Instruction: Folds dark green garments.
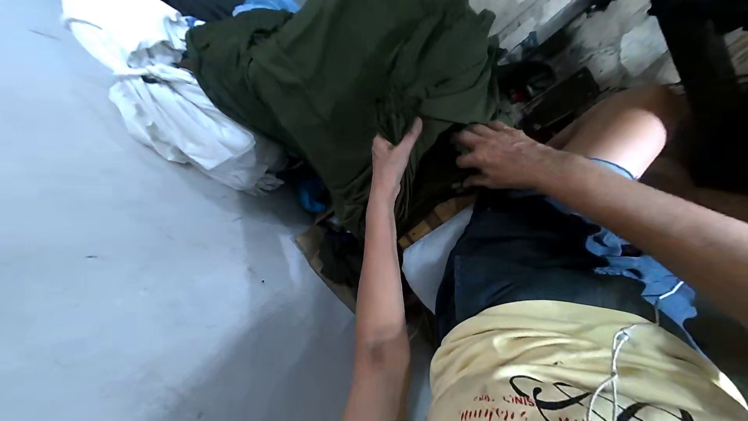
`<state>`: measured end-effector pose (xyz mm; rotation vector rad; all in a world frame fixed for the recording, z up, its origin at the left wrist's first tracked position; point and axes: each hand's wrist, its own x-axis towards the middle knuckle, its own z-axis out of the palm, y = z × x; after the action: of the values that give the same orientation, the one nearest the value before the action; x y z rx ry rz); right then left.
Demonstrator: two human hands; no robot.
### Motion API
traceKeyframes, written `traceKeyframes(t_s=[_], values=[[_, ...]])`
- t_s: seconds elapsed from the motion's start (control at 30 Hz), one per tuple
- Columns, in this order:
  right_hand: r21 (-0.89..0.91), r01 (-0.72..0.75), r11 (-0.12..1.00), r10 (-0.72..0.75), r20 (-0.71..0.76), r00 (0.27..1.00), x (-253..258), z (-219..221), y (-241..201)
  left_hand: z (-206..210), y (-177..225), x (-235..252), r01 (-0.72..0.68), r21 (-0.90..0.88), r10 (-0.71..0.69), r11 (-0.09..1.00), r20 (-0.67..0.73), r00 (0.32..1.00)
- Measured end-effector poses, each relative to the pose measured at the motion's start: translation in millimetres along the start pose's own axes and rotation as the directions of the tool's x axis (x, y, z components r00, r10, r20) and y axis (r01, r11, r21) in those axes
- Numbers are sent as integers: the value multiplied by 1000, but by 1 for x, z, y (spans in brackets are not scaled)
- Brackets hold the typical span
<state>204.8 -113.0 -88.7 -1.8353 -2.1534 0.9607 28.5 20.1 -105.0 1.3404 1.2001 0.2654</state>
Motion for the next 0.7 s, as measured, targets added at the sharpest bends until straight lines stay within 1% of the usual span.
traceKeyframes(t_s=[0.03,0.07,0.1,0.13,0.17,0.2,0.23,0.27,0.3,0.33,0.37,0.4,0.43,0.47,0.5,0.53,0.6,0.63,0.67,0.7], values=[[76,-18,997,19,-17,1000,4,-14,2,-3,-3,-6,-90,66,83,994,99,992],[145,-52,988,56,-28,998,10,-27,1,-4,-6,-11,-168,175,135,970,182,974],[191,-102,976,108,-25,994,16,-35,-1,-3,-6,-17,-212,317,146,924,221,964],[210,-157,965,166,-25,986,23,-38,-5,3,-3,-23,-205,461,120,864,207,971],[209,-212,955,222,-27,975,30,-38,-11,11,1,-28,-168,572,100,803,148,984],[183,-237,954,253,-67,965,35,-33,-15,20,4,-31,-95,635,76,767,56,996],[119,-226,967,243,-155,958,37,-26,-20,27,6,-29,-28,645,69,763,-38,997],[29,-173,984,174,-283,943,36,-16,-24,29,7,-25,9,593,60,805,-97,993],[-76,-100,992,61,-400,914,33,-5,-27,25,8,-18,38,491,25,870,-120,992],[-169,-19,985,-62,-458,887,28,6,-29,18,6,-10,64,344,-23,937,-121,992],[-228,58,972,-157,-443,883,21,14,-28,9,5,-2,90,190,-71,978,-102,992],[-241,96,966,-183,-373,909,15,21,-22,2,9,4,129,83,-123,988,-79,989],[-211,60,976,-118,-273,955,7,26,-12,-5,16,7,188,33,-186,982,-59,981],[-148,-34,988,11,-160,987,1,26,-1,-8,21,8,231,17,-230,973,-52,972],[-122,-119,985,110,-85,990,-4,23,10,-9,23,9,243,10,-242,970,-53,969],[-100,-158,982,153,-52,987,-6,15,17,-6,21,8,211,1,-210,978,-63,976],[-14,-149,989,148,-48,988,-7,-6,17,-1,5,2,53,21,-52,998,-32,998],[61,-148,987,151,-43,988,-4,-20,14,0,-2,-2,-49,85,46,995,29,999],[141,-148,979,157,-53,986,2,-32,10,1,-5,-8,-137,194,121,971,93,988],[209,-148,967,166,-72,984,10,-39,6,5,-6,-16,-200,336,166,920,127,978]])
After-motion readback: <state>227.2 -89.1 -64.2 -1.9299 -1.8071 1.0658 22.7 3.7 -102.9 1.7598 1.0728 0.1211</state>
